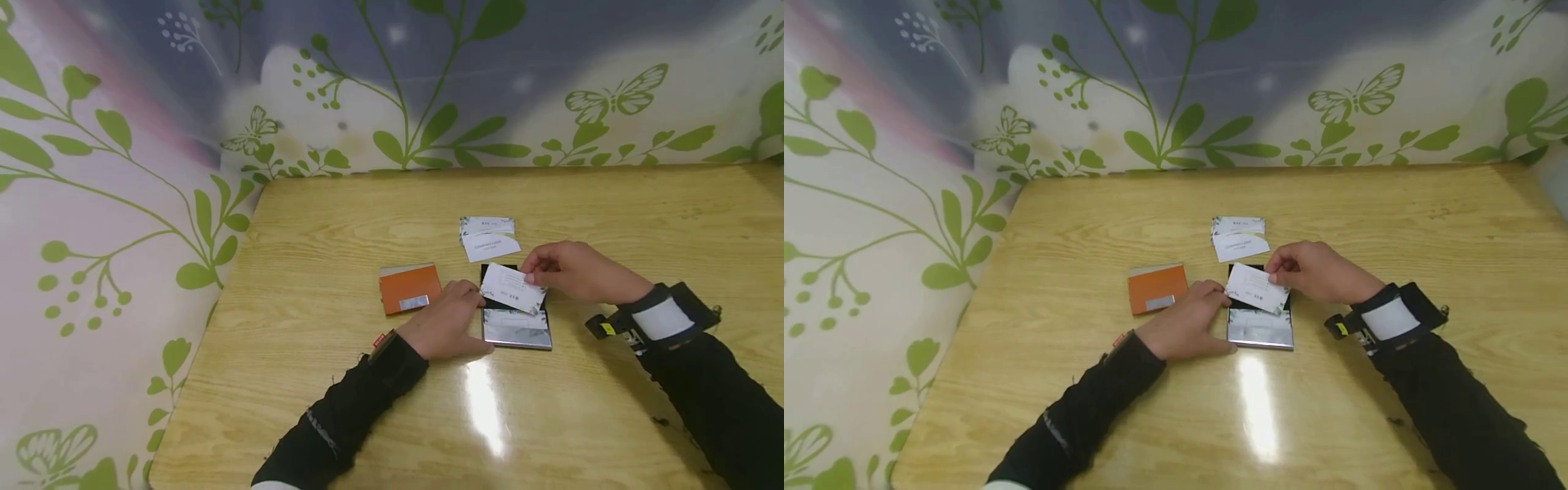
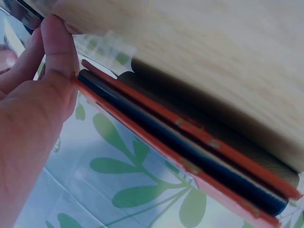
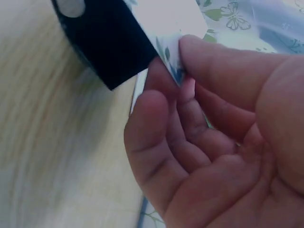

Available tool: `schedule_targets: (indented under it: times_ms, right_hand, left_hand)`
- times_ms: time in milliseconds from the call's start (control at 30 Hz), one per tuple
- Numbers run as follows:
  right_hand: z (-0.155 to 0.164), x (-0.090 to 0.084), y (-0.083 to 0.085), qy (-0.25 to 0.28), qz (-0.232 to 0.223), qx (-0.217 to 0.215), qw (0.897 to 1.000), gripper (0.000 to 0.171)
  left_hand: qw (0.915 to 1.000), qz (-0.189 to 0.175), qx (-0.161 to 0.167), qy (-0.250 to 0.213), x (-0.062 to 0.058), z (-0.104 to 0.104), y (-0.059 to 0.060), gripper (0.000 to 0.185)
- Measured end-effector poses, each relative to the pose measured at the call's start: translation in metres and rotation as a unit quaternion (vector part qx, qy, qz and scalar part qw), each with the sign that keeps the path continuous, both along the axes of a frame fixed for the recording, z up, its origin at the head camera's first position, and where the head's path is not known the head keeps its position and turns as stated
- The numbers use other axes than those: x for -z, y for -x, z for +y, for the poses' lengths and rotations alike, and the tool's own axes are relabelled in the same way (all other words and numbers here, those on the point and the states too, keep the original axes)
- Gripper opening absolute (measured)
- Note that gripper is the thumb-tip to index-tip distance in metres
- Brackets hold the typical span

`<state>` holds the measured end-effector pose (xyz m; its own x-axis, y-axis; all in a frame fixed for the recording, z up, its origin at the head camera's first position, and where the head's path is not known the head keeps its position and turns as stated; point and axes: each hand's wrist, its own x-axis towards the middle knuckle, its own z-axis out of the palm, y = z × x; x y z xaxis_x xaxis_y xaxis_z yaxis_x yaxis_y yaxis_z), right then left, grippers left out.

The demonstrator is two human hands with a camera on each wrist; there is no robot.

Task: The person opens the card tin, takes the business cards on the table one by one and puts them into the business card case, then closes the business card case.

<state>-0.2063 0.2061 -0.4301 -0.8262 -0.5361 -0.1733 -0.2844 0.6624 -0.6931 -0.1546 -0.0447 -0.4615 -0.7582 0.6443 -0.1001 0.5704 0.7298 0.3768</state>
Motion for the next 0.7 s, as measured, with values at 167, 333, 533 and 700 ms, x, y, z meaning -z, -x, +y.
schedule_targets:
  times_ms: [167, 333, 533, 700]
  right_hand:
    - [0.004, 0.007, 0.001, 0.017, -0.009, -0.013, 1.000, 0.009]
    - [0.012, 0.007, 0.001, 0.048, -0.026, -0.029, 0.998, 0.015]
    - [0.019, 0.005, 0.000, 0.071, -0.049, -0.024, 0.996, 0.012]
    - [0.008, 0.010, -0.005, 0.040, -0.039, -0.040, 0.998, 0.006]
  left_hand:
    - [0.9999, -0.012, -0.007, -0.006, 0.000, 0.000, 0.000, 0.066]
    - [0.9999, -0.006, -0.005, -0.007, 0.000, -0.001, 0.000, 0.066]
    - [1.0000, 0.003, -0.001, -0.006, 0.000, 0.000, 0.000, 0.065]
    - [1.0000, -0.005, -0.004, -0.003, 0.000, 0.001, 0.001, 0.065]
